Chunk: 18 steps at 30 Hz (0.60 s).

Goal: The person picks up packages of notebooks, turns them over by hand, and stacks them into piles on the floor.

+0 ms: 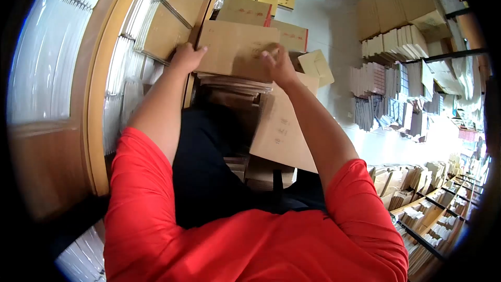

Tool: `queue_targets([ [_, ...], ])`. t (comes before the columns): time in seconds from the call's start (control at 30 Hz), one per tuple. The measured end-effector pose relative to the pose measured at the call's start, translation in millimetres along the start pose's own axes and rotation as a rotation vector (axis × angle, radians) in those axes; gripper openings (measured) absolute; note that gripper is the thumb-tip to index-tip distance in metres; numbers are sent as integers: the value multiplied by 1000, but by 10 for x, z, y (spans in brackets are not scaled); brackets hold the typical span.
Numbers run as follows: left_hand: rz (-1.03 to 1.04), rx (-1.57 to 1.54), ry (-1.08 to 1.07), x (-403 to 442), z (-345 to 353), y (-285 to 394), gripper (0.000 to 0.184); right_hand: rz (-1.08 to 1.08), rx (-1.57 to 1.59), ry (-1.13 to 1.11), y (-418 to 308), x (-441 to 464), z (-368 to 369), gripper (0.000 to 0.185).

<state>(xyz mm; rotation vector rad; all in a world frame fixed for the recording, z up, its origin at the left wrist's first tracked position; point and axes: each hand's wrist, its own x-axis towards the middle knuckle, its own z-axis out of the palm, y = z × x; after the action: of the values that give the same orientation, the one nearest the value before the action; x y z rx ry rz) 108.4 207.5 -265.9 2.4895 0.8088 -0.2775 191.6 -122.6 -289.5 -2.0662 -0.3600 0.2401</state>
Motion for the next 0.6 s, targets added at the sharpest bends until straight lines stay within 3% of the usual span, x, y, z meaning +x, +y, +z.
queue_targets([
  [0.07,-29,-23,-104,-131,-133,423,67,172,372,99,-68,160,205,73],
  [0.13,-86,-41,52,-77,144,525,69,274,416,99,34,246,302,72],
  [0.2,-199,-126,26,-151,77,701,69,407,427,23,-56,196,197,72],
  [0.27,-235,-198,-81,-88,72,685,71,319,515,-44,441,306,336,73],
  [0.3,-196,-272,-171,22,102,537,80,331,529,-73,361,284,277,73],
  [0.4,-212,-441,-339,138,129,297,82,374,619,-126,302,283,254,73],
  [0.6,-264,-696,-389,153,208,179,80,469,674,-144,272,268,233,75],
])
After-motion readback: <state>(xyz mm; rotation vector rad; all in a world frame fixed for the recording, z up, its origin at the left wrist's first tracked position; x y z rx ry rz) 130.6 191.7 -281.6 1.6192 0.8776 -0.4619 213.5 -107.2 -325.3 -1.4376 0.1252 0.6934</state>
